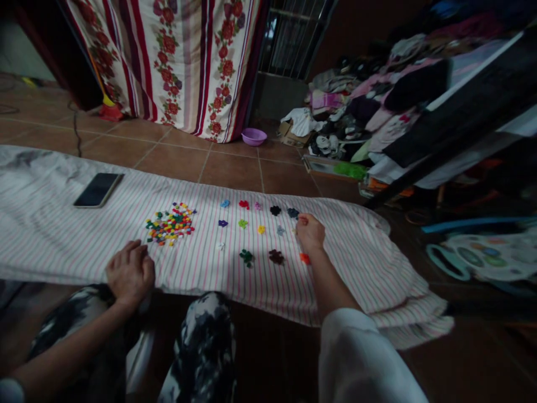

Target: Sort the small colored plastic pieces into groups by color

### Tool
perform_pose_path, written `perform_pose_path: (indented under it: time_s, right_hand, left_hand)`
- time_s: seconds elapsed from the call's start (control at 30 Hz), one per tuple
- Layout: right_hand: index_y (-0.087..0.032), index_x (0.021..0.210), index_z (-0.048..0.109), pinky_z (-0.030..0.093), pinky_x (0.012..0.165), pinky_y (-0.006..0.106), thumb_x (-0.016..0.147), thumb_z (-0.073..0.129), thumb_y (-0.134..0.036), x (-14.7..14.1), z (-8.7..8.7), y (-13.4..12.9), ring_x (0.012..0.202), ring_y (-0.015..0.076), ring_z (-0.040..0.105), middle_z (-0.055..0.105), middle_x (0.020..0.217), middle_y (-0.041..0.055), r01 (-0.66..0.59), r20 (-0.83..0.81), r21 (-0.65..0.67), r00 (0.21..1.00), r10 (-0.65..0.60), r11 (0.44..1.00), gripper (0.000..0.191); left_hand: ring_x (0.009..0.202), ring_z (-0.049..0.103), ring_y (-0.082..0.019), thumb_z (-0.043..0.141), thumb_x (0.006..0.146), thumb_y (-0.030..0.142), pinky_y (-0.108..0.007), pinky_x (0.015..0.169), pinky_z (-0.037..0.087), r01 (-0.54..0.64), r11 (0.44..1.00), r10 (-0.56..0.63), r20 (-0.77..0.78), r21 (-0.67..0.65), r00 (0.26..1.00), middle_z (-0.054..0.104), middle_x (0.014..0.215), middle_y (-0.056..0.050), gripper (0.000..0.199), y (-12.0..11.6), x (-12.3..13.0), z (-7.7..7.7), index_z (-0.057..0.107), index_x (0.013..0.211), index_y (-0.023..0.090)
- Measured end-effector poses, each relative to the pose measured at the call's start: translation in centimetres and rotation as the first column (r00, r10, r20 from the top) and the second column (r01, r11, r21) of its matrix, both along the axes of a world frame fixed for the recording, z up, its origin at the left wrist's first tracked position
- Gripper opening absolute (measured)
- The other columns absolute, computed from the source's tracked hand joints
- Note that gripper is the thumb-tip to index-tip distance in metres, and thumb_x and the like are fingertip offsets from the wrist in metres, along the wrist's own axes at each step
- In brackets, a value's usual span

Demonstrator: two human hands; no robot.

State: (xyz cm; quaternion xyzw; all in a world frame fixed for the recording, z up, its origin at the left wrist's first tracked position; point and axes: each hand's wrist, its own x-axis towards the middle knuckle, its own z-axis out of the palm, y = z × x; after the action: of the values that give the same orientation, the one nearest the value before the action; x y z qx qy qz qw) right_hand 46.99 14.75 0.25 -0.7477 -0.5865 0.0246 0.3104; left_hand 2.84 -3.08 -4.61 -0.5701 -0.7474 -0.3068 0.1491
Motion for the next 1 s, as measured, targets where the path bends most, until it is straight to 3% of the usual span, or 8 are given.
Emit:
perform_pose_path:
  time_s: [0.1,0.27,0.43,0.63,0.83,1.0]
  right_hand:
    - [-0.020,0.092,0.071,0.049,0.080,0.035,0.075,0.049,-0.025,-2.9,0.9,-0.6,0.083,0.0227,0.065,0.071,0.089,0.0076,-0.016,-0.062,0.020,0.998,0.017,1.000,0.028]
    - [-0.020,0.089,0.070,0.049,0.083,0.036,0.076,0.049,-0.027,-10.2,2.3,-1.6,0.084,0.0223,0.065,0.072,0.090,0.0074,-0.263,-0.110,0.095,0.956,0.273,0.960,0.026]
    - [-0.020,0.090,0.071,0.048,0.079,0.031,0.079,0.050,-0.027,-18.3,3.5,-3.4,0.082,0.0182,0.063,0.071,0.091,0.0052,-0.522,-0.148,0.087,0.836,0.529,0.849,0.025]
    - [-0.022,0.090,0.072,0.045,0.077,0.025,0.083,0.053,-0.017,-26.5,3.5,-6.4,0.080,0.0144,0.060,0.066,0.087,0.0026,-0.757,-0.117,-0.021,0.651,0.750,0.653,0.021]
    - [-0.022,0.095,0.072,0.044,0.081,0.026,0.089,0.054,-0.015,-30.9,2.2,-8.1,0.088,0.0149,0.058,0.064,0.092,0.0029,-0.850,-0.043,-0.130,0.520,0.853,0.511,0.020]
    - [-0.021,0.095,0.072,0.043,0.084,0.028,0.089,0.054,-0.013,-32.4,1.5,-8.2,0.090,0.0164,0.056,0.062,0.091,0.0037,-0.839,0.045,-0.233,0.495,0.868,0.491,0.021]
  left_hand:
    - [0.120,0.052,-0.030,0.047,0.083,0.024,-0.046,0.101,0.034,0.001,1.000,-0.001,0.025,0.001,1.000,0.064,0.119,-0.016,0.029,0.0,0.1,0.2,0.062,0.105,0.015]
    - [0.123,0.050,-0.029,0.047,0.082,0.024,-0.046,0.103,0.032,-0.001,1.000,0.003,0.078,-0.025,0.997,0.063,0.122,-0.016,0.030,-0.1,0.4,0.6,0.062,0.106,0.014]
    - [0.125,0.050,-0.030,0.045,0.083,0.025,-0.045,0.104,0.031,-0.002,0.999,0.006,0.114,-0.037,0.993,0.063,0.124,-0.014,0.031,-0.2,0.5,0.8,0.062,0.107,0.015]
    - [0.129,0.047,-0.030,0.045,0.083,0.023,-0.048,0.107,0.029,0.027,0.998,-0.015,0.191,-0.056,0.981,0.060,0.128,-0.017,0.034,-0.2,0.6,1.1,0.062,0.111,0.014]
    - [0.130,0.046,-0.031,0.044,0.084,0.022,-0.048,0.108,0.029,0.033,0.998,-0.019,0.221,-0.060,0.975,0.060,0.130,-0.018,0.034,-0.2,0.6,1.3,0.062,0.111,0.013]
    - [0.131,0.046,-0.031,0.043,0.085,0.022,-0.047,0.109,0.029,0.028,0.997,-0.012,0.216,-0.072,0.976,0.060,0.131,-0.017,0.033,-0.2,0.7,1.4,0.062,0.110,0.012]
